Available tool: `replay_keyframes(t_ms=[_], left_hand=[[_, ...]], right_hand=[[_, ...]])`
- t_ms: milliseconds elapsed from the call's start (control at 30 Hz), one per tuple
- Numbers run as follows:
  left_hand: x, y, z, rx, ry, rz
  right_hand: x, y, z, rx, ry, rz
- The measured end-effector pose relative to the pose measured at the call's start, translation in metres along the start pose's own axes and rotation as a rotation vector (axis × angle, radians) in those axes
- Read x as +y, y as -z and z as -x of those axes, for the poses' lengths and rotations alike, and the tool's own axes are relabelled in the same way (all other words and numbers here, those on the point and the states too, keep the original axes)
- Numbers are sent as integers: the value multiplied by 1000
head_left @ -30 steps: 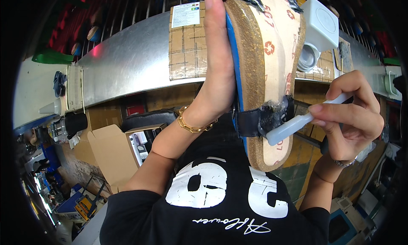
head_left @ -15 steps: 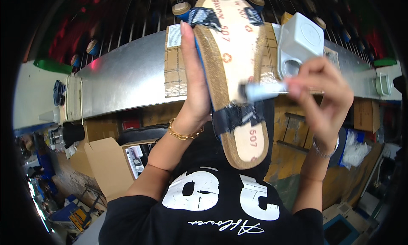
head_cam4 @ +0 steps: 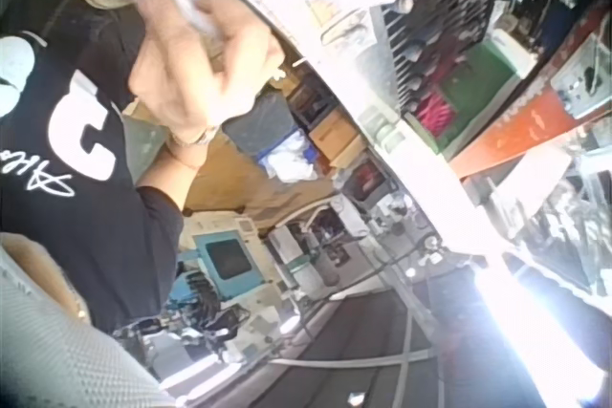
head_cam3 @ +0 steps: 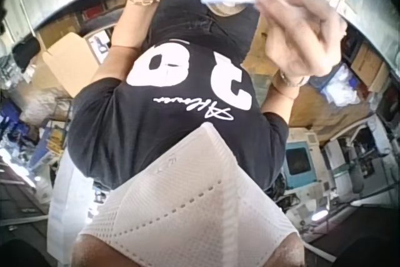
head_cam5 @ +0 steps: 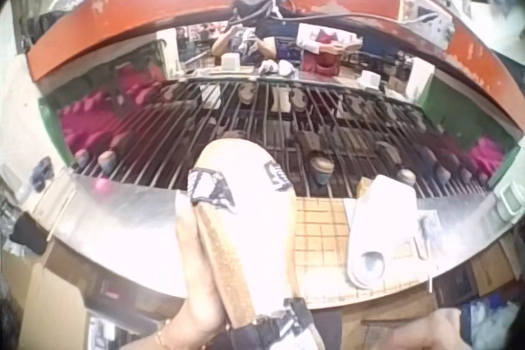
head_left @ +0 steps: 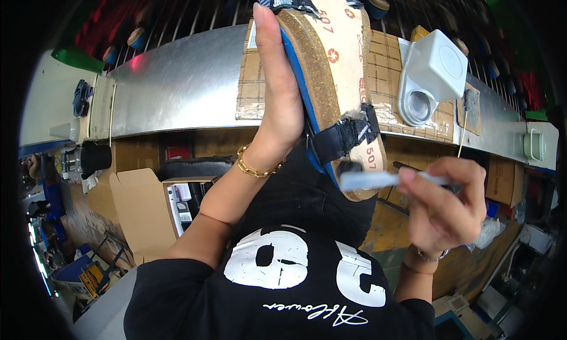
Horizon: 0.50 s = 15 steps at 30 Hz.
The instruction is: The person holds a blue and cork sandal and uses a small brush to apply glue from a white container to the black straps and cork sole. The person repeatedly dips the brush and spreads the adhesive across the strap attachment points and edges of the sole.
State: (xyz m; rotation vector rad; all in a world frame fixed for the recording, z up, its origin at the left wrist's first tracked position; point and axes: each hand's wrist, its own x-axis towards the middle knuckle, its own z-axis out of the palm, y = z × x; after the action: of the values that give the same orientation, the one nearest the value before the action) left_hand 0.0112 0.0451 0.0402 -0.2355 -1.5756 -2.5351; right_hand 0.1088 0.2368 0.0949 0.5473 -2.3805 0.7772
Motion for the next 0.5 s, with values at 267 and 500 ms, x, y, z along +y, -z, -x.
replay_keyframes(t_ms=[267,500], left_hand=[[-1,2,-4,8,115,129],[-4,6,-10,-122,208,85]], right_hand=[[11,4,-7,-170,-81,-294],[18,3,-9,-211,-21,-396]])
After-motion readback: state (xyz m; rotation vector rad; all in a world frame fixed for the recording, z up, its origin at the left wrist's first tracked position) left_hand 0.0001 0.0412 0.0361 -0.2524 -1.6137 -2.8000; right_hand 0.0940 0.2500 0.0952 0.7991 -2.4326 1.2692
